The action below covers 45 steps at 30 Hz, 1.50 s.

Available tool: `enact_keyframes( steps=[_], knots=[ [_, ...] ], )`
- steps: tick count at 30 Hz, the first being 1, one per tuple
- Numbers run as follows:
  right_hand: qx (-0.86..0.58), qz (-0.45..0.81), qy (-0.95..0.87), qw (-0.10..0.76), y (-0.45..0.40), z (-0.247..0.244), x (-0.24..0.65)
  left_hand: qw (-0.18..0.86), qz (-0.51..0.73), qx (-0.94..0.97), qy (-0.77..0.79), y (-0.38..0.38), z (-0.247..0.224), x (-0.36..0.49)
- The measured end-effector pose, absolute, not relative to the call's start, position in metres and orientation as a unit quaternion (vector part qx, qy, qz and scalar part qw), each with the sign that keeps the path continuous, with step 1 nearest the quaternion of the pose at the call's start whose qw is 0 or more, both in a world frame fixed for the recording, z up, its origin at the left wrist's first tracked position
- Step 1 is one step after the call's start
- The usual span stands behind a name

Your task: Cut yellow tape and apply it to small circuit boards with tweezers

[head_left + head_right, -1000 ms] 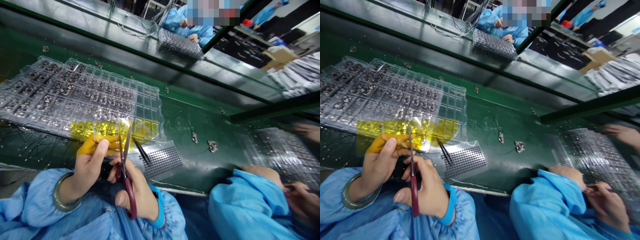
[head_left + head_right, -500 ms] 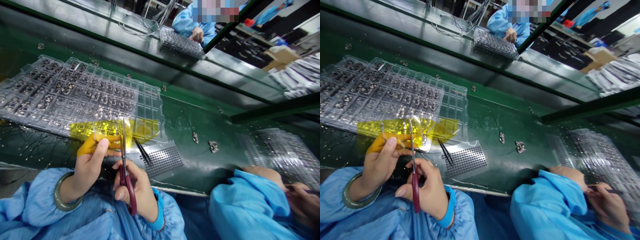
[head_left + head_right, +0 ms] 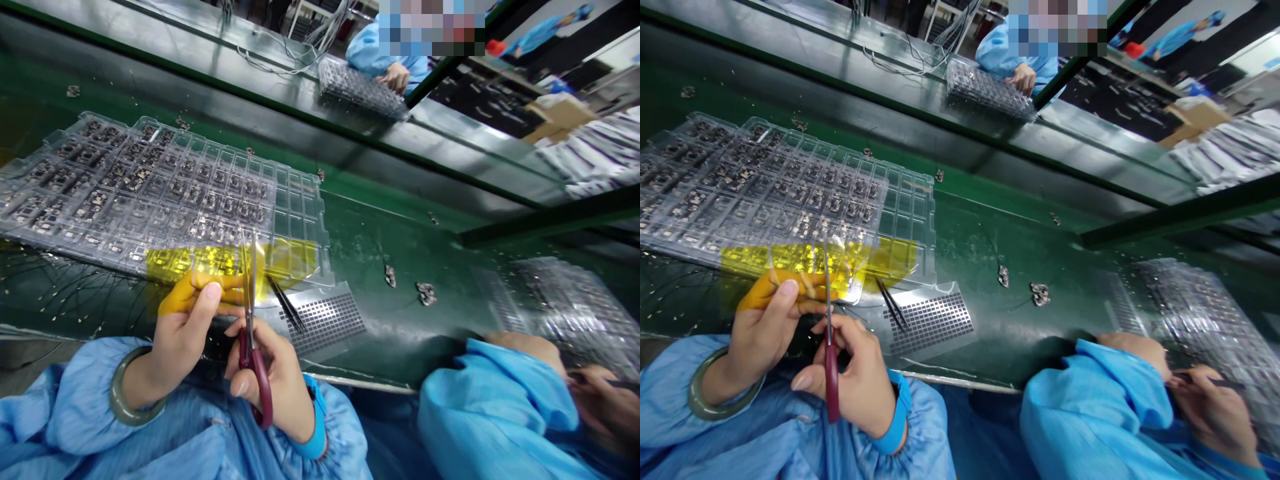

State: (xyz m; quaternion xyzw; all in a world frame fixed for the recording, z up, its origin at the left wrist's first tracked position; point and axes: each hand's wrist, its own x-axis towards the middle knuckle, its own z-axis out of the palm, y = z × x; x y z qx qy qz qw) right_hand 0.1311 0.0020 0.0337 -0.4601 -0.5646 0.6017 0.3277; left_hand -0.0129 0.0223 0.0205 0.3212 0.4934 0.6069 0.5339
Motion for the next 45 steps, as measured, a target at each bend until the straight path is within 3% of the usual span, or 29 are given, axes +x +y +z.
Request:
enact_keyframes(
  steps=[16, 29, 45],
  knots=[
    [-0.437, 0.634, -0.526, 0.362, 0.004, 0.036, 0.131, 0.486, 0.588, 0.422, 0.490, 0.014, 0.010, -0.018],
    [-0.434, 0.627, -0.516, 0.390, 0.009, 0.041, 0.127, 0.433, 0.540, 0.528, 0.493, 0.016, 0.028, -0.017],
    [-0.455, 0.635, -0.492, 0.384, 0.011, 0.043, 0.127, 0.444, 0.536, 0.516, 0.499, 0.015, 0.030, -0.017]
  ],
)
